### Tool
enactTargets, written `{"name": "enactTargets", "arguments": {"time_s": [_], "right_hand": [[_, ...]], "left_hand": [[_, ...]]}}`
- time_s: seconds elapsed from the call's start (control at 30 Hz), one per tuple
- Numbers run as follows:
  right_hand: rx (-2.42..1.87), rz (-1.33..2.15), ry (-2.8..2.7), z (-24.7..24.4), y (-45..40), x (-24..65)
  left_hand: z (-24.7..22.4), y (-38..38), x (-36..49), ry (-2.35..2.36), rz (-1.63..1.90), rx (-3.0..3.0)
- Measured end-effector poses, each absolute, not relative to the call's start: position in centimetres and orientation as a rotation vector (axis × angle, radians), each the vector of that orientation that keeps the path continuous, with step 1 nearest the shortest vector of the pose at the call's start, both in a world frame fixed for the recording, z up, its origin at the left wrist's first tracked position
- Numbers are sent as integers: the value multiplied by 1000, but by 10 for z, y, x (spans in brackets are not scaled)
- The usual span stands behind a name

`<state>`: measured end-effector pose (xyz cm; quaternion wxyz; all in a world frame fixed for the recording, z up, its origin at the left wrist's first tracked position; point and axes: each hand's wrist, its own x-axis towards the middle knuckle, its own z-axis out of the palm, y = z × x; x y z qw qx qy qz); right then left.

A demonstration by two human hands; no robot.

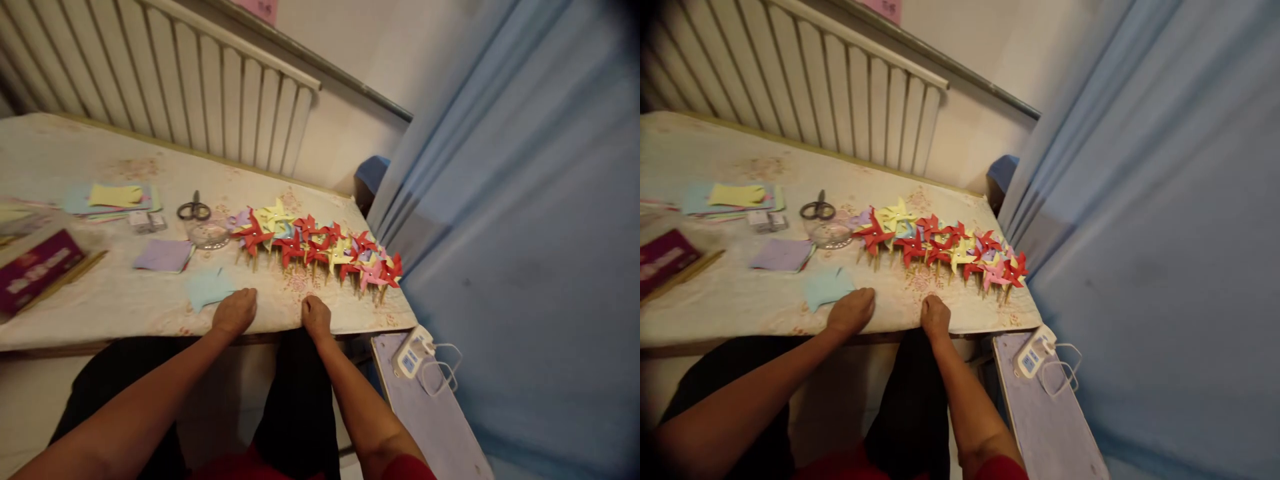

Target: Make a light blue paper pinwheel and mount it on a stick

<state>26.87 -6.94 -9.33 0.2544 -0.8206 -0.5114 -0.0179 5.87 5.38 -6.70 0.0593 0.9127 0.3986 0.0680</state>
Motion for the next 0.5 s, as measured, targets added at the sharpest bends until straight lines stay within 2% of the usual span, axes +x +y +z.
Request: {"name": "enactTargets", "arguments": {"time_s": [0.5], "right_hand": [[-2177, 16, -1581, -91, -37, 249]], "left_hand": [[-78, 51, 54, 1112, 342, 2714]]}}
